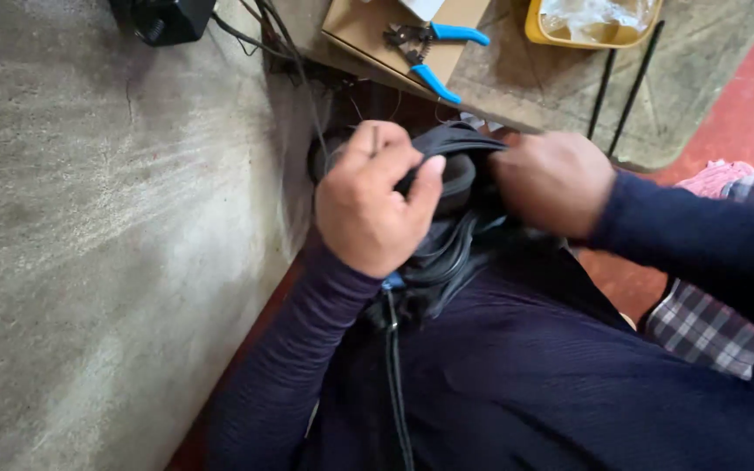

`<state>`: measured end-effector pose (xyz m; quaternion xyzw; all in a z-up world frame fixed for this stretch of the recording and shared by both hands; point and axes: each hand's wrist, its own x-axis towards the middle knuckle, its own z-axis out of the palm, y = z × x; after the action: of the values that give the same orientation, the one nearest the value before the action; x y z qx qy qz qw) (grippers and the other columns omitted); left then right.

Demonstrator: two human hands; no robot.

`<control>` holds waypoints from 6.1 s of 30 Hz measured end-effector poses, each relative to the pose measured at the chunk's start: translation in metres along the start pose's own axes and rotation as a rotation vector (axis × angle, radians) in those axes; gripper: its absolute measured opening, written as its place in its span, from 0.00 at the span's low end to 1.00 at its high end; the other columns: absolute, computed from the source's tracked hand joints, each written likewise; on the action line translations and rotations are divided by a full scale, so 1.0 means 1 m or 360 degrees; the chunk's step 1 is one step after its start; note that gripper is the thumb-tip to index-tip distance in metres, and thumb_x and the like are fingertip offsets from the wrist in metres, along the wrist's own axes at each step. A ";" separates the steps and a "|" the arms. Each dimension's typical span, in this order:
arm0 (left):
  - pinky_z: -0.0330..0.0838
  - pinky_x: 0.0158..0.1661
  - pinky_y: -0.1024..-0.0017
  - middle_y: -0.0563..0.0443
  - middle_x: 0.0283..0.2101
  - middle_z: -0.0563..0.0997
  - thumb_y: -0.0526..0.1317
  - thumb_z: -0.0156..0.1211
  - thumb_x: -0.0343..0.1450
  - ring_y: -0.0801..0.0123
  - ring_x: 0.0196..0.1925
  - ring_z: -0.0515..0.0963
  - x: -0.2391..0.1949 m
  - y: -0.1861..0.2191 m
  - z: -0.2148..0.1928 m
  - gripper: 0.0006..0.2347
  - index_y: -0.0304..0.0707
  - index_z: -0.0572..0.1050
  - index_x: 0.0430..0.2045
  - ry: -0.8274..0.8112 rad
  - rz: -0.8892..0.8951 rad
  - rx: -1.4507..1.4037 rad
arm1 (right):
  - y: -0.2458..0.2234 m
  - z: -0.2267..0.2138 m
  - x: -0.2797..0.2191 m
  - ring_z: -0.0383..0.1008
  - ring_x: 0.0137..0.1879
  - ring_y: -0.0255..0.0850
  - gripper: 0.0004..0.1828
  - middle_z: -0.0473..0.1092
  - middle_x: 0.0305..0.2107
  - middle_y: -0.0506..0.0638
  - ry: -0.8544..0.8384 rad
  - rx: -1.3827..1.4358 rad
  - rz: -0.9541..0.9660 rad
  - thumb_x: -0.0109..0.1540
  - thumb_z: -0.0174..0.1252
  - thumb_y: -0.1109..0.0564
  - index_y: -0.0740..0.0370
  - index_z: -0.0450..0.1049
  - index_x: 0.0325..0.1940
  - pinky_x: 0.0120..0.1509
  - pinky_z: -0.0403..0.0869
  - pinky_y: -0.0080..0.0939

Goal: Installing a mechanical connector onto a fiber optic cable using a stripper and cleaver.

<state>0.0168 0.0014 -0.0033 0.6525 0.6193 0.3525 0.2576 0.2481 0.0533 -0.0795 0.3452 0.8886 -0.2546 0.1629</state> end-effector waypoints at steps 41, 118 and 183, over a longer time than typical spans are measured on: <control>0.74 0.36 0.64 0.49 0.34 0.77 0.38 0.70 0.69 0.57 0.33 0.80 0.001 0.021 0.023 0.09 0.35 0.76 0.23 -0.0118 -0.0001 -0.0056 | 0.039 -0.030 -0.068 0.82 0.33 0.39 0.08 0.79 0.28 0.50 0.0260 0.1173 0.0289 0.66 0.57 0.58 0.65 0.72 0.45 0.37 0.78 0.39; 0.75 0.33 0.72 0.52 0.29 0.82 0.43 0.67 0.72 0.70 0.29 0.83 0.036 0.021 -0.013 0.10 0.34 0.81 0.29 -0.0051 -0.0178 -0.0323 | -0.021 -0.112 0.003 0.73 0.28 0.37 0.16 0.73 0.22 0.52 0.0960 0.0866 -0.0442 0.59 0.73 0.55 0.65 0.74 0.28 0.33 0.71 0.40; 0.78 0.37 0.73 0.45 0.34 0.85 0.44 0.66 0.74 0.71 0.34 0.86 0.048 -0.049 0.015 0.11 0.35 0.81 0.41 -0.0125 -0.0114 -0.0239 | 0.033 -0.058 0.060 0.76 0.44 0.31 0.17 0.78 0.39 0.48 0.0749 0.1646 -0.0298 0.63 0.69 0.59 0.66 0.79 0.55 0.50 0.77 0.33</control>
<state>-0.0029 0.0555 -0.0435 0.6221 0.6035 0.3627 0.3424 0.2225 0.1387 -0.0713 0.3471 0.6877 -0.5855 -0.2526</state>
